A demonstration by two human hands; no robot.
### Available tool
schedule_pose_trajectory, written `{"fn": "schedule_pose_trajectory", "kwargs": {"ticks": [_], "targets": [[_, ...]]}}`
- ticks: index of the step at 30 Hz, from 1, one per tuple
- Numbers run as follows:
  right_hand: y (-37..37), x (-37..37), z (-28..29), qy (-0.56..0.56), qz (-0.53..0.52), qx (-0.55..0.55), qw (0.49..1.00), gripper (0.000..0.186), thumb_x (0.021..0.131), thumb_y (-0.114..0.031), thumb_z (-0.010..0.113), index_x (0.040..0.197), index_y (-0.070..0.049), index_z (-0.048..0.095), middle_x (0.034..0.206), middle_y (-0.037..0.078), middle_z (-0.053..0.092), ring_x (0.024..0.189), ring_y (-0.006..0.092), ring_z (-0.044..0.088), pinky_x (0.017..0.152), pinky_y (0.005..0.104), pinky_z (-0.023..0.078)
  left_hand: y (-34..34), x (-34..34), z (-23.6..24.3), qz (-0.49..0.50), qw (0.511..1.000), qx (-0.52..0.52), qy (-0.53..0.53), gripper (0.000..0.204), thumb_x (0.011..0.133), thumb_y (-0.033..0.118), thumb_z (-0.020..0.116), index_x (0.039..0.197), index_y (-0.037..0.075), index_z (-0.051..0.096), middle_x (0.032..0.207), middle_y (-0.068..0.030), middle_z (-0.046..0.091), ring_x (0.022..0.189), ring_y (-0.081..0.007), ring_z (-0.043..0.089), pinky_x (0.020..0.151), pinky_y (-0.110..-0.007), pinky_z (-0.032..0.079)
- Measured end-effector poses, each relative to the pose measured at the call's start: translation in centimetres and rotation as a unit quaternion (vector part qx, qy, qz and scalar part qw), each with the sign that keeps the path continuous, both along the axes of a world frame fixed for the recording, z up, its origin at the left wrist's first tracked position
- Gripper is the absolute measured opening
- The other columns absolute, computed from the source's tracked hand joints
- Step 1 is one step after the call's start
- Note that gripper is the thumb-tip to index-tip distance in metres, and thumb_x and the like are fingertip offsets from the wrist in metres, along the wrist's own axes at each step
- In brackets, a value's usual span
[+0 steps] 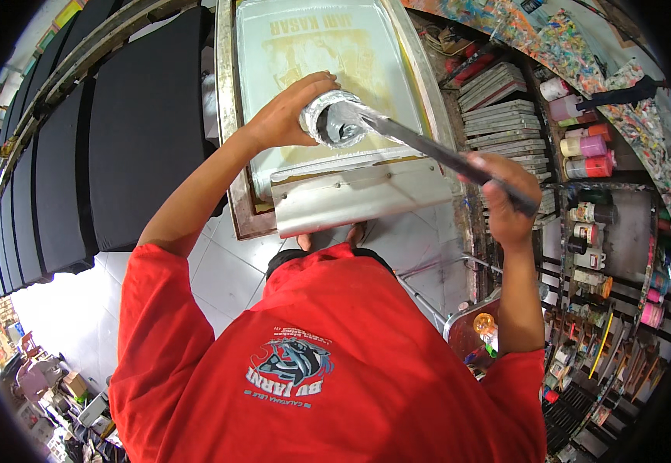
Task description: The person mixes white paint in a plastic cup using a spatula, then pours it onto a screen printing frame. They repeat the process by scooping more paint and mixing it again.
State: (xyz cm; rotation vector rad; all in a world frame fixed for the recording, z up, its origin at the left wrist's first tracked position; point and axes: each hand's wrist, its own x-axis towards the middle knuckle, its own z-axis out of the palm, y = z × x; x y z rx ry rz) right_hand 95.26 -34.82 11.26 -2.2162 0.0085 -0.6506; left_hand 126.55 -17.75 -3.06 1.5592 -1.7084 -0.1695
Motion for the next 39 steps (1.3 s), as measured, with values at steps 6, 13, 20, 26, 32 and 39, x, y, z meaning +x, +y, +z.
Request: {"fn": "schedule_pose_trajectory", "kwargs": {"ticks": [6, 13, 20, 26, 32, 39], "targets": [[1.0, 2.2, 3.5, 0.095, 0.137, -0.149, 0.975, 0.031, 0.082, -0.031, 0.072, 0.101, -0.005, 0.071, 0.101, 0.016, 0.07, 0.089, 0.0327, 0.069, 0.075, 0.0383, 0.054, -0.5, -1.2, 0.3, -0.002, 0.999, 0.009, 0.045, 0.087, 0.057, 0.014, 0.086, 0.134, 0.009, 0.046, 0.136, -0.0141, 0.05, 0.13, -0.0346, 0.044, 0.11, -0.042, 0.038], [1.0, 4.0, 6.6, 0.131, 0.215, -0.259, 0.933, 0.028, 0.079, -0.023, 0.075, 0.102, -0.009, 0.071, 0.102, 0.011, 0.07, 0.088, 0.0286, 0.068, 0.074, 0.0369, 0.054, 0.1, -3.0, 0.9, 0.013, 0.99, 0.032, 0.134, 0.086, 0.057, 0.015, 0.086, 0.133, 0.007, 0.047, 0.132, -0.0158, 0.052, 0.125, -0.0351, 0.05, 0.106, -0.041, 0.041], [-0.3, 5.5, 9.4, 0.093, 0.224, -0.224, 0.944, 0.025, 0.084, -0.022, 0.072, 0.103, -0.006, 0.069, 0.093, 0.013, 0.069, 0.083, 0.0296, 0.067, 0.071, 0.037, 0.054, 1.5, -3.1, 0.4, 0.062, 0.989, -0.008, 0.137, 0.085, 0.055, 0.015, 0.087, 0.131, 0.006, 0.048, 0.131, -0.0178, 0.052, 0.124, -0.0354, 0.051, 0.106, -0.041, 0.04], [2.2, 5.1, 5.4, 0.14, 0.031, 0.166, 0.976, 0.018, 0.09, -0.013, 0.064, 0.104, -0.001, 0.067, 0.094, 0.016, 0.07, 0.08, 0.0264, 0.07, 0.07, 0.0336, 0.054, 1.9, -3.6, -0.2, 0.084, 0.993, -0.041, 0.077, 0.097, 0.053, 0.009, 0.089, 0.136, 0.005, 0.041, 0.137, -0.0198, 0.048, 0.128, -0.0341, 0.048, 0.107, -0.039, 0.038], [2.5, 4.9, 7.1, 0.039, 0.055, -0.037, 0.997, 0.016, 0.087, -0.013, 0.069, 0.097, -0.001, 0.07, 0.093, 0.015, 0.072, 0.083, 0.0264, 0.071, 0.074, 0.0342, 0.054, 2.9, -4.1, -0.7, 0.172, 0.975, -0.042, 0.135, 0.1, 0.053, 0.007, 0.086, 0.139, 0.003, 0.036, 0.136, -0.0175, 0.047, 0.126, -0.0316, 0.048, 0.107, -0.038, 0.038], [2.9, 5.5, 10.4, 0.03, 0.092, -0.067, 0.993, 0.017, 0.087, -0.015, 0.069, 0.094, 0.001, 0.069, 0.09, 0.015, 0.071, 0.081, 0.0279, 0.07, 0.073, 0.0345, 0.053, 3.0, -4.8, 0.4, 0.163, 0.977, -0.067, 0.123, 0.094, 0.052, 0.016, 0.09, 0.134, 0.004, 0.045, 0.135, -0.0193, 0.048, 0.129, -0.0365, 0.045, 0.109, -0.042, 0.036]]}}
